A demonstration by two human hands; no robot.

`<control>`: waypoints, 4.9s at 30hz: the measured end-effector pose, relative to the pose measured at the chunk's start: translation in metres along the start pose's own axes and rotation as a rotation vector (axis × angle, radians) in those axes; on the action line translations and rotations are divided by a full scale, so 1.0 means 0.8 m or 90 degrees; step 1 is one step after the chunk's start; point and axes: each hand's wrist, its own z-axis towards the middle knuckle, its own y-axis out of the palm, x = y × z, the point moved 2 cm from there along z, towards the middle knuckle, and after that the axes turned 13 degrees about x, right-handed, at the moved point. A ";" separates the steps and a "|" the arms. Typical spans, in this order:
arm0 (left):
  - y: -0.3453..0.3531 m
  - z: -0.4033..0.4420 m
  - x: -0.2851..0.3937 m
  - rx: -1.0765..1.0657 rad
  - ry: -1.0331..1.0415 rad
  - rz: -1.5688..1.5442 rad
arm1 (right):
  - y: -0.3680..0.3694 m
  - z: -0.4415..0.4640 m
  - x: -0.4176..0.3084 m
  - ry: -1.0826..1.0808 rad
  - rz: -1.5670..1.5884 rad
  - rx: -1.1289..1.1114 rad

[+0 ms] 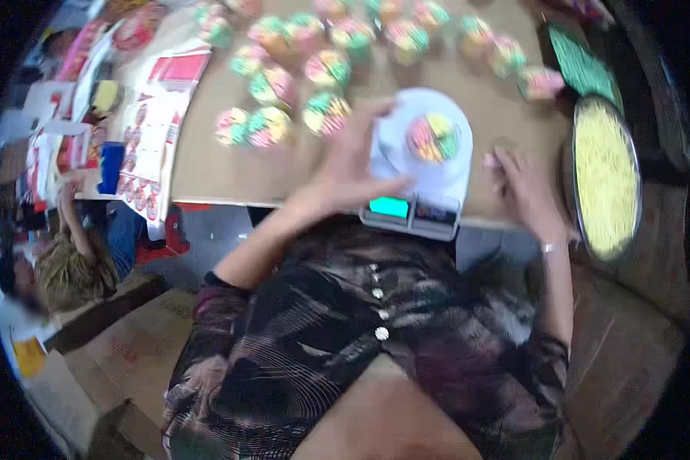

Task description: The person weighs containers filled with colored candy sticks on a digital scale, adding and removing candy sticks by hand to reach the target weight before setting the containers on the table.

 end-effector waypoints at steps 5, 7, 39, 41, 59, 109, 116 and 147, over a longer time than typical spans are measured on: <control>0.059 0.023 -0.006 -0.025 0.177 0.064 | -0.004 0.010 -0.024 -0.014 -0.108 0.029; 0.043 0.026 -0.002 -0.003 0.153 0.059 | -0.006 0.011 -0.027 -0.051 -0.191 0.045; -0.294 0.008 -0.110 0.540 -0.149 0.519 | -0.013 0.039 0.060 0.351 0.772 -0.014; -0.303 -0.023 -0.138 0.591 -0.157 0.464 | -0.008 0.044 0.066 0.338 0.771 -0.018; -0.241 -0.083 -0.115 0.665 -0.194 0.483 | 0.004 0.087 -0.001 0.106 0.024 -0.093; -0.248 -0.095 -0.136 0.623 -0.167 0.475 | -0.084 0.196 0.074 -0.008 -0.150 0.055; -0.242 -0.086 -0.127 0.630 -0.163 0.487 | -0.064 0.141 -0.059 -0.189 -0.055 0.065; -0.252 -0.086 -0.139 0.649 -0.197 0.501 | -0.042 0.194 0.160 0.044 -0.275 0.062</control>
